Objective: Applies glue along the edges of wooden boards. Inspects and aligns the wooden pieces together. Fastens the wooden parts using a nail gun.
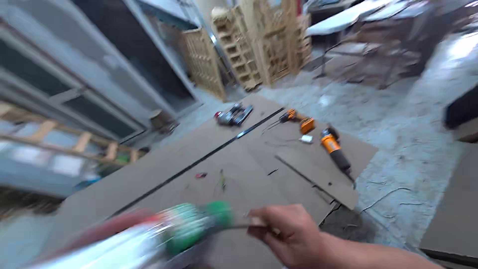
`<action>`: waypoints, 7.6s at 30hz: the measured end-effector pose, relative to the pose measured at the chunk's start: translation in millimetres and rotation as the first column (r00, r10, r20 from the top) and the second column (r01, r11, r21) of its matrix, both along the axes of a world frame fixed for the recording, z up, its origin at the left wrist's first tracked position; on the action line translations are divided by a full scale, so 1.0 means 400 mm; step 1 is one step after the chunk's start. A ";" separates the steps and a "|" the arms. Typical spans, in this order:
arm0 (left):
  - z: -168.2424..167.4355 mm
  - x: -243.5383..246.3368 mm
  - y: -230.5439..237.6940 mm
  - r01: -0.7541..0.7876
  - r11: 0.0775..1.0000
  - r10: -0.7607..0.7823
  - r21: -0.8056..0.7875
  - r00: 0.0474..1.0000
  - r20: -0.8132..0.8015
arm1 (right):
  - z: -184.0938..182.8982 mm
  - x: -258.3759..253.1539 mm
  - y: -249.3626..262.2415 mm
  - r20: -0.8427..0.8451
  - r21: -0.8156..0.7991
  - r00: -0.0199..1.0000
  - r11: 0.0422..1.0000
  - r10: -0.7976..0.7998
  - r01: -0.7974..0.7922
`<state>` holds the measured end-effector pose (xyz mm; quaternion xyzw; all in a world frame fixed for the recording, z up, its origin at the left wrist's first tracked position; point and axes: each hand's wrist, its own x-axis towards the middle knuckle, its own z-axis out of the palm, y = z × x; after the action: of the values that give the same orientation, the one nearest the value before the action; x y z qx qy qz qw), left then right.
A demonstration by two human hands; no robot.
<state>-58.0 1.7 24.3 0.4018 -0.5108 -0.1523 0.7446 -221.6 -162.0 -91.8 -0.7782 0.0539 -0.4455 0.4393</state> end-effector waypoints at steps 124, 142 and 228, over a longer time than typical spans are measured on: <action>0.028 0.028 -0.095 -0.208 0.978 0.209 0.017 0.975 -0.074 | 0.063 -0.011 -0.002 -0.064 -0.067 0.998 0.997 0.029 -0.033; -0.046 0.113 -0.021 -0.393 0.919 0.393 -0.011 0.920 -0.007 | 0.077 -0.023 -0.012 -0.037 -0.070 0.998 0.996 0.045 -0.048; -0.121 0.335 0.171 -0.842 0.537 0.844 0.060 0.536 -0.031 | 0.055 -0.048 -0.029 0.031 -0.054 0.964 0.964 0.263 -0.261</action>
<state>76.2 70.3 -24.1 0.6075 -0.2302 0.2037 0.7324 -240.8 -173.4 -69.8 -0.7805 -0.0688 -0.3993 0.4761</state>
